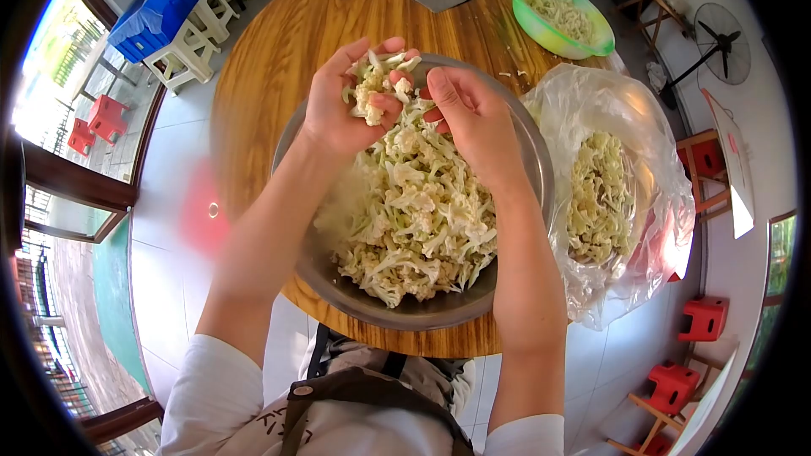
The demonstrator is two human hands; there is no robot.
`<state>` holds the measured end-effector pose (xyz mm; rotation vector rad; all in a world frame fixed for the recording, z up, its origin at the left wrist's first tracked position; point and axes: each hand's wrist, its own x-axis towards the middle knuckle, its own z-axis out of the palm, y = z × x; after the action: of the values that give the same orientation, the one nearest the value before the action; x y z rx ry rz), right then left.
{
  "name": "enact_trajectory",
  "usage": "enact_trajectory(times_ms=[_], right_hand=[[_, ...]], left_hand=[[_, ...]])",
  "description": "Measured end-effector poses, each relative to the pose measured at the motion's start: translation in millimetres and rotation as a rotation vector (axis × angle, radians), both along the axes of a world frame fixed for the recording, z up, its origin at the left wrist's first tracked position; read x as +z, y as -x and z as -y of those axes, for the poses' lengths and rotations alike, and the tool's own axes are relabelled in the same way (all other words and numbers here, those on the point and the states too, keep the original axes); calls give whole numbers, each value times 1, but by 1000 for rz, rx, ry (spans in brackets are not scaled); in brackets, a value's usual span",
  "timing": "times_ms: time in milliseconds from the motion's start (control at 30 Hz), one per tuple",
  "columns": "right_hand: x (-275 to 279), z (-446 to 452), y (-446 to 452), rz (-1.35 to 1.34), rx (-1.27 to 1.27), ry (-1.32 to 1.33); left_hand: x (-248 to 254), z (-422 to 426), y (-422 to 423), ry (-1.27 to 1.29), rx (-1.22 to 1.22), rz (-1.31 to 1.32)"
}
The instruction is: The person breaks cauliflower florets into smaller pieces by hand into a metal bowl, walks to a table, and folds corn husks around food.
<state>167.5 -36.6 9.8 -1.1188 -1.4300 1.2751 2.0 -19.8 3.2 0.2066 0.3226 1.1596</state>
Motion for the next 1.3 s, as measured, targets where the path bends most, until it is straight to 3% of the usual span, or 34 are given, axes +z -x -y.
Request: enact_trajectory(times_ms=[67,367,467,567,900,1000,1200,1300], right_hand=[[4,3,3,-171,150,122],[2,8,18,-152,52,-120],[-4,6,15,115,-4,-121],[-8,4,13,112,-17,-108],[-7,-5,1,-213,-124,-148],[-5,-5,0,-252,-113,-155],[-3,-8,-8,-621,-42,-12],[-5,-10,-8,-672,-80,-9]], left_hand=[[3,2,0,-11,4,-20],[1,1,-5,23,72,-157],[2,1,-5,54,70,-207],[-5,-3,-4,82,52,-226],[-1,2,-6,67,-121,-340],[6,5,-9,36,-98,-436],[2,1,-5,-7,-13,-392],[10,8,-10,-53,-58,-582]])
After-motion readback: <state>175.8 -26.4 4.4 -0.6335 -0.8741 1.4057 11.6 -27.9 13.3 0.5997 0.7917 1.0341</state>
